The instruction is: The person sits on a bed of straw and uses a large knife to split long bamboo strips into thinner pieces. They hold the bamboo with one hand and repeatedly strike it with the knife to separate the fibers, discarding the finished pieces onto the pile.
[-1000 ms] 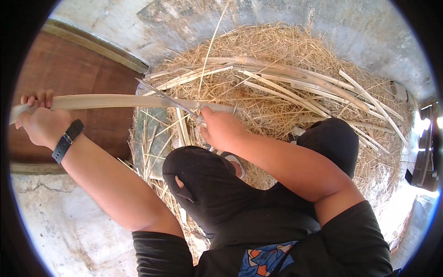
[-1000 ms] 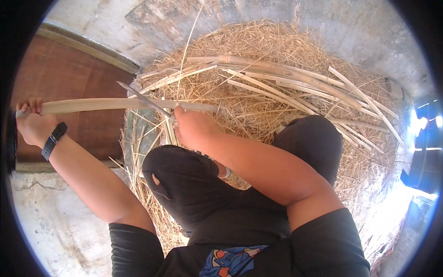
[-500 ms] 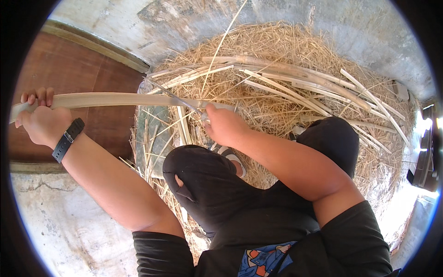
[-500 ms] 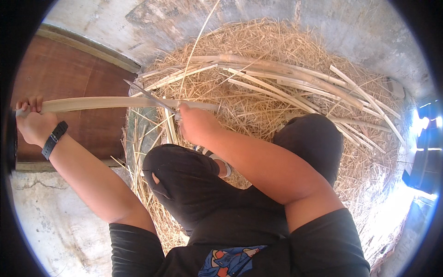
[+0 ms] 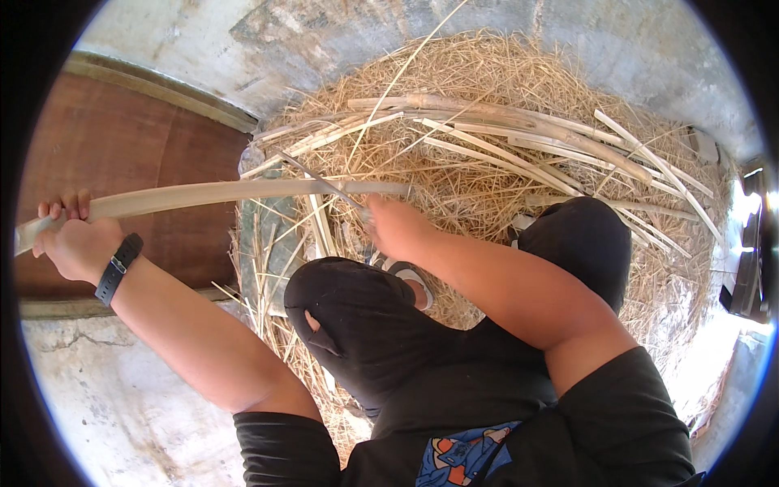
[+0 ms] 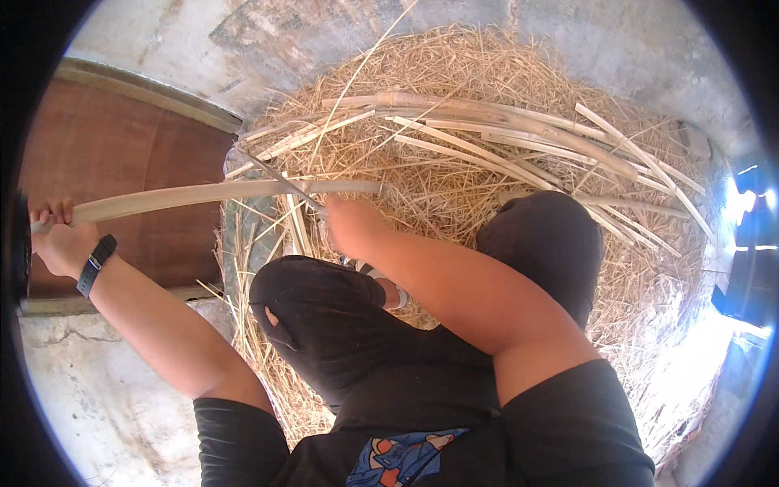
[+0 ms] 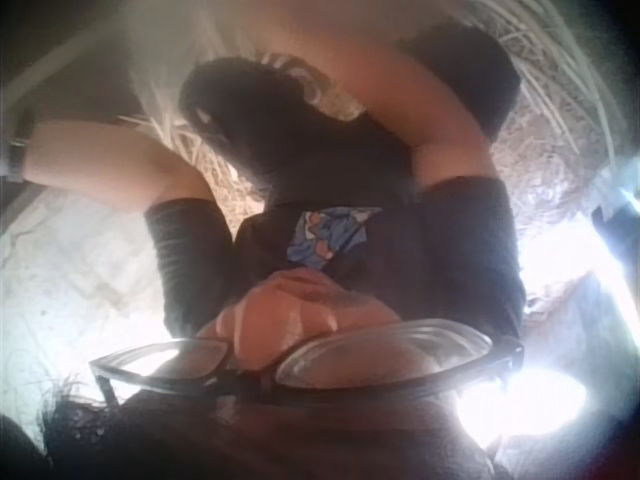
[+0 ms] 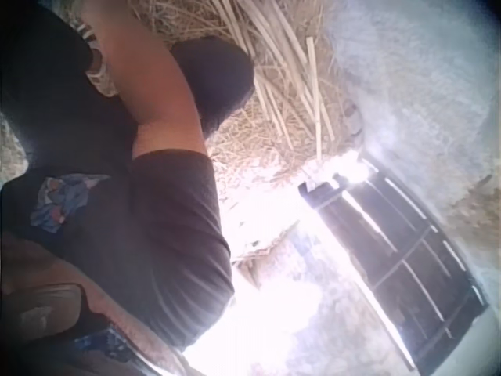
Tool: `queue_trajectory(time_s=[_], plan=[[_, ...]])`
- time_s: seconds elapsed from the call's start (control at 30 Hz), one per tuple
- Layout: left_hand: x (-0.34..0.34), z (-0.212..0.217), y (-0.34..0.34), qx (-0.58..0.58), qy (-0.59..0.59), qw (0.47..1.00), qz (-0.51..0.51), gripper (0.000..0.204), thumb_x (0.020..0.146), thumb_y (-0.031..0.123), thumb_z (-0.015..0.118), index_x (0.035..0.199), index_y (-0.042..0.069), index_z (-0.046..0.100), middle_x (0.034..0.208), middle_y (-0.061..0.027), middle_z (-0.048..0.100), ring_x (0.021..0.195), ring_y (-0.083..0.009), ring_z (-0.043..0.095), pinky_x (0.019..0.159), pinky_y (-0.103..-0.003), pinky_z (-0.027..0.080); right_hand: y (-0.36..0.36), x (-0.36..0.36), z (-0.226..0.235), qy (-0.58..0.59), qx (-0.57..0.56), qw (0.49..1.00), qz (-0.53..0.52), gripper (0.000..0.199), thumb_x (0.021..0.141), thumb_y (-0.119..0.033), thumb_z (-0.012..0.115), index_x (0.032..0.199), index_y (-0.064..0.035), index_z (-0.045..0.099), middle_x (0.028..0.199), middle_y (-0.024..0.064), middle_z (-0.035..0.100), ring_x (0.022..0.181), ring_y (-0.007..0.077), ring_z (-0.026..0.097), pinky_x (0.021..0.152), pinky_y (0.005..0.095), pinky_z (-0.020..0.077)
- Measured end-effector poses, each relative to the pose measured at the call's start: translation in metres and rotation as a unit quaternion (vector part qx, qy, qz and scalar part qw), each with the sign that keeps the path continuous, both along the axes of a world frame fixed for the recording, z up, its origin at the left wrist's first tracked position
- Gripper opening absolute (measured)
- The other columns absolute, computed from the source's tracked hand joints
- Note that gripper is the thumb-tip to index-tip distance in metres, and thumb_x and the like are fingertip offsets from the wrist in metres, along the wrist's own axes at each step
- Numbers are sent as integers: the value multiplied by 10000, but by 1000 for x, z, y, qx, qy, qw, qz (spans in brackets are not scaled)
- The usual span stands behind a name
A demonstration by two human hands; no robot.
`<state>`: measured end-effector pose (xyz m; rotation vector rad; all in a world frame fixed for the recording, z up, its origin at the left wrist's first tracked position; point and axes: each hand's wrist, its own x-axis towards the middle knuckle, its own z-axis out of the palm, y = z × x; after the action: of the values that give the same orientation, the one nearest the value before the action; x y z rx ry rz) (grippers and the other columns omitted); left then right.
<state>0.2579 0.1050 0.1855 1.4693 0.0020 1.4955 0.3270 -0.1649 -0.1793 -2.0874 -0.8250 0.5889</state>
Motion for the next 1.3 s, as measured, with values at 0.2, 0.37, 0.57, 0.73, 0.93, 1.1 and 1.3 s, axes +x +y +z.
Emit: queue_trajectory(time_s=[0.2,0.37,0.57,0.73,0.93,1.1,1.3], plan=[[-14,-12,-13,-21,-8,1000,18,437,1118,408,273,908,80,472,783,-15,424,618,-149,352,528,-256,313,-10,24,-63,-94,-139,977,130,340,875,-138,634,1149,56,583,970,264,681,940,415,688,855,500,557],[-28,-13,5,-27,-26,999,-34,402,1110,390,313,921,73,475,786,-18,417,625,-151,357,532,-258,310,-3,-3,14,30,-60,997,24,345,884,-167,627,1154,40,572,953,238,693,910,417,692,822,510,562],[-114,27,15,18,-61,992,-105,195,940,226,537,920,41,476,776,-38,418,626,-166,373,541,-304,319,-7,-5,54,-77,1,994,83,322,904,-199,639,1126,8,533,885,190,701,825,400,704,733,519,567],[-244,82,2,12,-102,979,-175,196,816,229,545,869,54,473,718,-47,381,574,-178,328,543,-322,304,-25,28,29,-129,35,984,117,294,918,-200,625,1133,-18,542,880,182,700,823,375,709,721,511,564],[-338,83,-35,57,-162,971,-168,161,838,207,484,844,47,475,700,-56,394,574,-174,340,575,-329,314,-29,34,35,-116,-60,989,73,282,933,-141,576,1180,-6,578,978,196,708,901,379,712,785,495,575],[-382,86,-47,80,-185,968,-148,145,793,185,463,847,51,477,718,-64,390,594,-190,337,620,-348,315,-29,21,70,-213,-6,975,63,213,948,-118,537,1133,-23,581,932,196,698,858,369,718,750,488,582],[-376,88,-44,80,-174,975,-113,114,821,167,448,858,60,460,739,-64,392,604,-189,327,605,-346,307,-32,37,88,-287,-32,951,109,171,969,-83,520,1126,-39,573,893,159,687,812,329,717,678,451,581]])
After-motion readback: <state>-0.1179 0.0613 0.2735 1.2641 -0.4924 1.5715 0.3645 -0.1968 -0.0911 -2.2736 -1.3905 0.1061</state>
